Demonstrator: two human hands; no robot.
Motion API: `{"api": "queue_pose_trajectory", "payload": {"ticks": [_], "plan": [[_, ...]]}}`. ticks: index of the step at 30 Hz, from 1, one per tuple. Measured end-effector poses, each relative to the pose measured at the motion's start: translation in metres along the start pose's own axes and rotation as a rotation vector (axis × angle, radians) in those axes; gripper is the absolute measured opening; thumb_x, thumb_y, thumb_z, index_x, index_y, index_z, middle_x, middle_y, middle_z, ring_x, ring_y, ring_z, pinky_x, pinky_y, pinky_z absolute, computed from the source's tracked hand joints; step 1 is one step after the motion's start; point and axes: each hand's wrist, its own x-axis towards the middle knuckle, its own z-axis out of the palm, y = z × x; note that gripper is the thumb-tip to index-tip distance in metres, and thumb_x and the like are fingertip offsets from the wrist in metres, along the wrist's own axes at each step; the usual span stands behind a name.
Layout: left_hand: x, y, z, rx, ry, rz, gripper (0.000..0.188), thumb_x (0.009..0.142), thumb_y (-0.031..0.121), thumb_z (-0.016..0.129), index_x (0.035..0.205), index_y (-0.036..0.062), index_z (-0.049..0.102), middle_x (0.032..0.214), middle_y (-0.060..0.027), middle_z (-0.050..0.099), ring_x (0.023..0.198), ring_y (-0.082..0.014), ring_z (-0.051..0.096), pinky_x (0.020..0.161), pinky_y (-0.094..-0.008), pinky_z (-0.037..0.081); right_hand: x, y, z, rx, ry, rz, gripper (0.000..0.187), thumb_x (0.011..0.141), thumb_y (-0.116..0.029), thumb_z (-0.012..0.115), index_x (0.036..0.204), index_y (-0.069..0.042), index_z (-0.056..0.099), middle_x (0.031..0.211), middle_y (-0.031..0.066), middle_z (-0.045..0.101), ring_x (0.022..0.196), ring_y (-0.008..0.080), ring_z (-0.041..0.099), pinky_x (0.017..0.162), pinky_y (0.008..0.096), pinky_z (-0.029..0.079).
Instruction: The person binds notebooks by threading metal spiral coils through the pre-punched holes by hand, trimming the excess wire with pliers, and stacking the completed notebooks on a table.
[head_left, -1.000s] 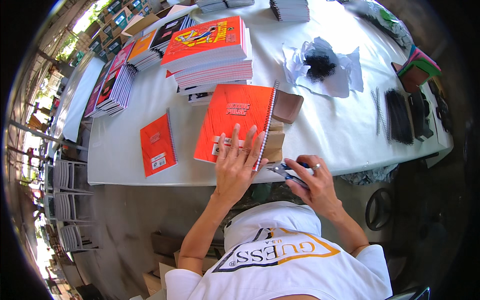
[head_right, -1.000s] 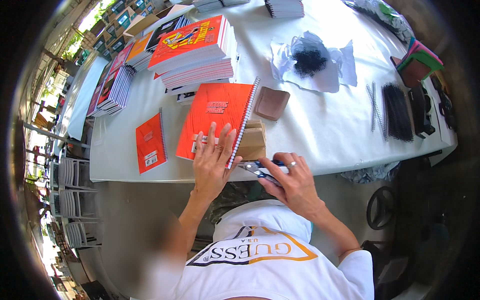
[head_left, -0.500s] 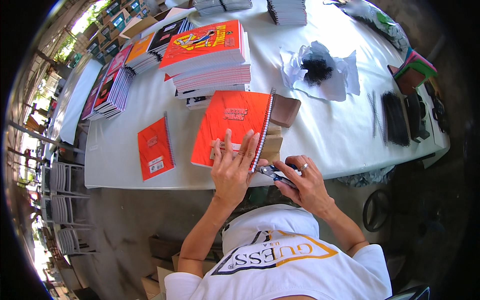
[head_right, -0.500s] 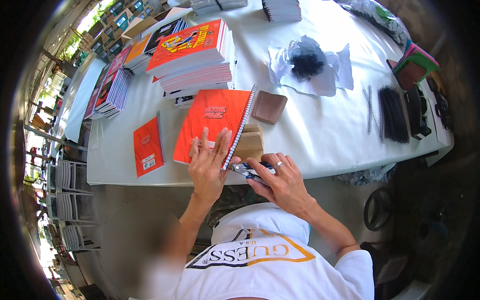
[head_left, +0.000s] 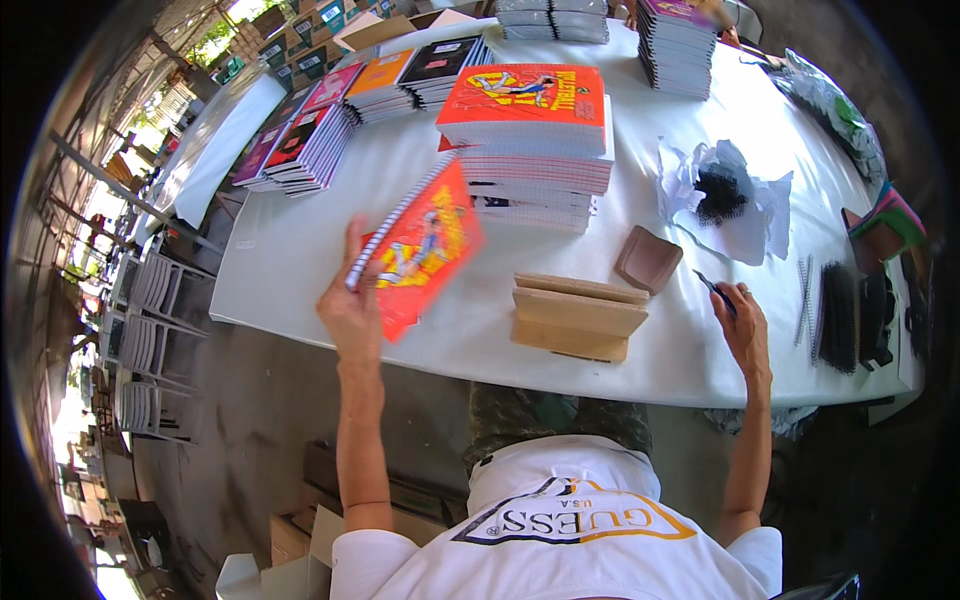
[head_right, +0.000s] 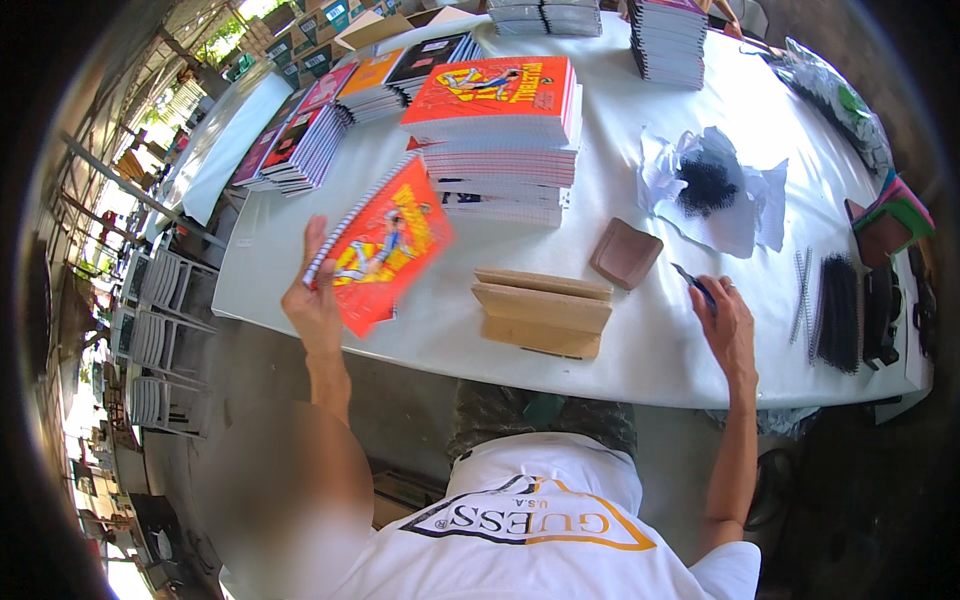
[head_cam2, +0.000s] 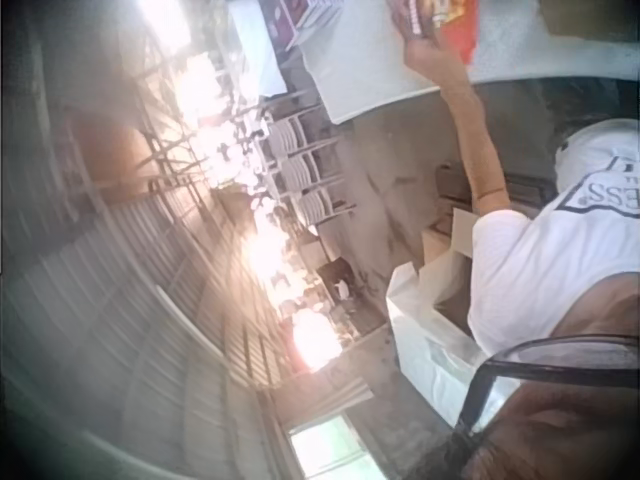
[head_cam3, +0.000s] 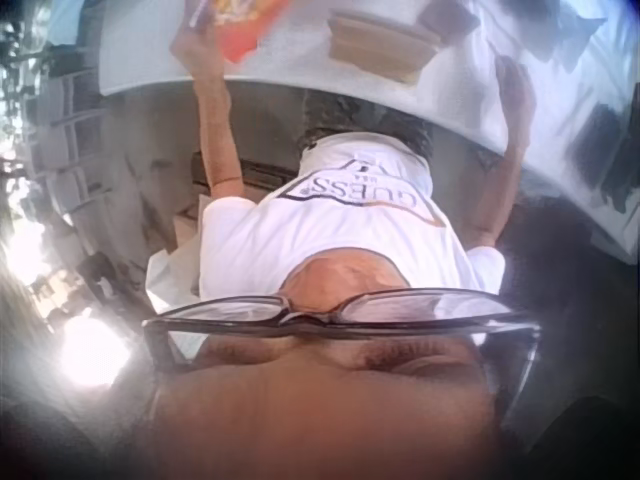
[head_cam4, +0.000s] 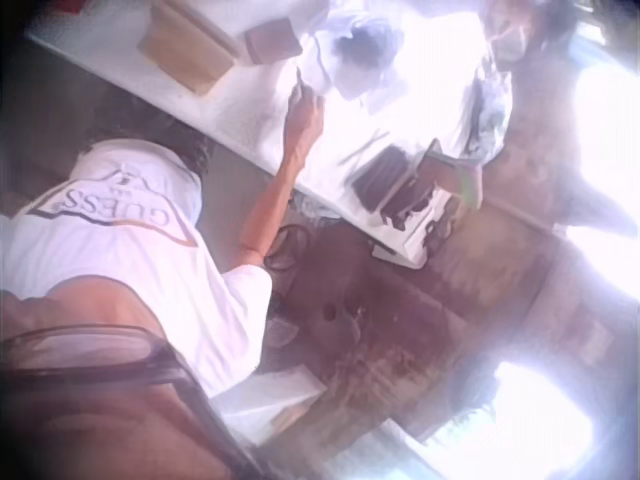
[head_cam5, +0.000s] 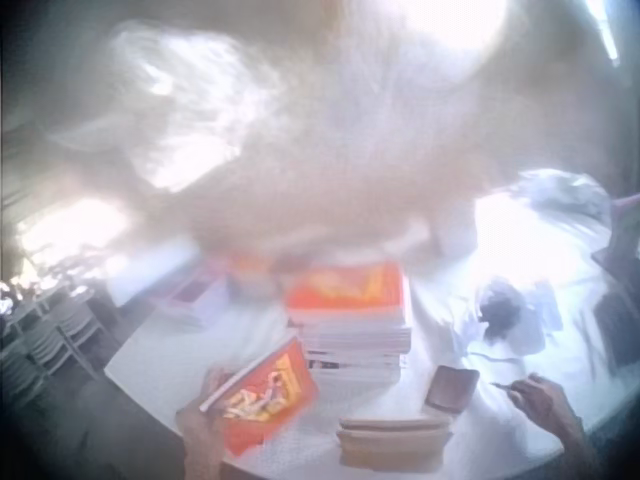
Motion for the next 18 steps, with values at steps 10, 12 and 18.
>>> {"api": "queue_pose_trajectory", "payload": {"ticks": [10,12,18], "plan": [[0.015,-0.114,-0.063,-0.815,0.018,-0.101,0.09,0.083,0.063,0.052,0.149,0.0061,0.03,0.147,-0.0078,0.041,0.126,-0.0265,0.049,0.107,-0.0463,0.042,0.072,-0.2,0.018,0.69,0.043,-0.352,0.09,0.065,-0.013,0.086,0.142,-0.008,0.041,0.145,0.0129,0.041,0.137,0.0279,0.035,0.112,0.0392,0.033],[0.021,-0.121,-0.036,-0.986,0.151,-0.233,0.093,0.077,0.066,0.056,0.148,0.0082,0.034,0.148,-0.0089,0.039,0.131,-0.028,0.045,0.109,-0.0478,0.039,0.078,-0.245,0.031,0.753,0.039,-0.449,0.084,0.067,-0.011,0.085,0.139,-0.007,0.043,0.143,0.0135,0.043,0.133,0.0276,0.041,0.111,0.0391,0.035],[0.04,-0.146,-0.031,-1.227,-0.202,-0.225,0.091,0.082,0.069,0.043,0.154,0.0182,0.019,0.156,-0.0064,0.029,0.138,-0.0336,0.035,0.112,-0.051,0.034,0.087,-0.31,0.079,0.633,-0.614,-0.556,0.053,0.076,-0.002,0.069,0.127,-0.004,0.052,0.133,0.0126,0.054,0.117,0.0293,0.056,0.096,0.0422,0.045]]}}
